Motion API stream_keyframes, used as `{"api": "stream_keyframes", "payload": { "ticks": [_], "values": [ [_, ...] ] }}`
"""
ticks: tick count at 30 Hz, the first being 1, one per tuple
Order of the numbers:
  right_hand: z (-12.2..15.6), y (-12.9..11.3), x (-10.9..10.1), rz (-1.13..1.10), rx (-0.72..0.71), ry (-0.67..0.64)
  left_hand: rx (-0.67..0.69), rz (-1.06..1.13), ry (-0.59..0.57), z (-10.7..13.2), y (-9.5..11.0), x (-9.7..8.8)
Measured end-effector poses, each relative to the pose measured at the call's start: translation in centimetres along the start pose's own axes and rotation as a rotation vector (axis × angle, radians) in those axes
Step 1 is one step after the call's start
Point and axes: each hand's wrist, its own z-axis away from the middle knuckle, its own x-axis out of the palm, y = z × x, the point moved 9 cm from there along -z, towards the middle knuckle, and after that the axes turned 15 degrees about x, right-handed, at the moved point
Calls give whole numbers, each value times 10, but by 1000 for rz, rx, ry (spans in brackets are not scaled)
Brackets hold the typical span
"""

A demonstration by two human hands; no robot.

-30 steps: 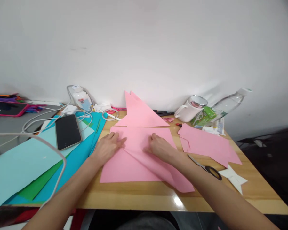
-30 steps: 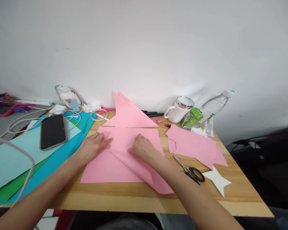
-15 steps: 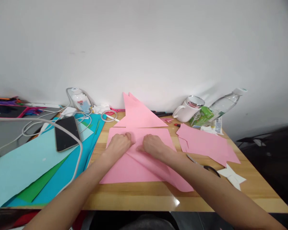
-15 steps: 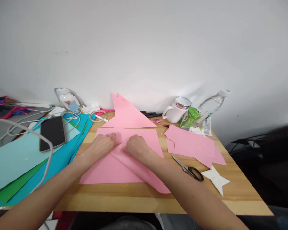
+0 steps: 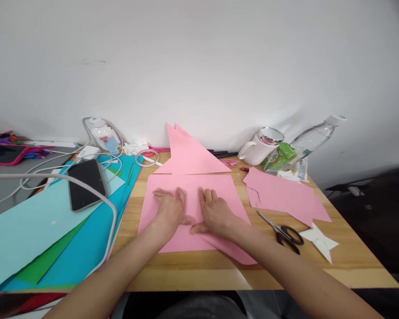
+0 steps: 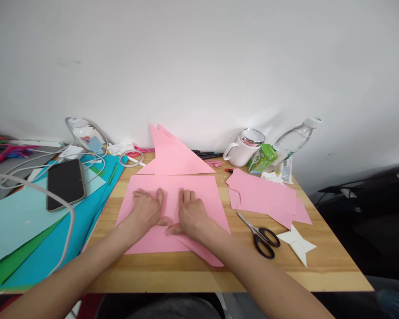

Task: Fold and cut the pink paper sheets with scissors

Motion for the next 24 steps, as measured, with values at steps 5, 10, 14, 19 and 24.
{"api": "stream_keyframes", "payload": {
  "ticks": [5,10,14,19,24],
  "values": [
    [15,2,-1,-11,-34,22,-24,19,-52,-3,0,3],
    [37,16,15,-36,-69,102,-47,58,-74,-9,-3,5],
    [54,24,21,-113,-142,271,-99,96,-64,-7,-6,7],
    [77,36,31,-134,-166,366,-158,149,-55,0,-6,11],
    [99,37,27,-117,-181,408,-193,183,-47,0,-7,15]
  ]
}}
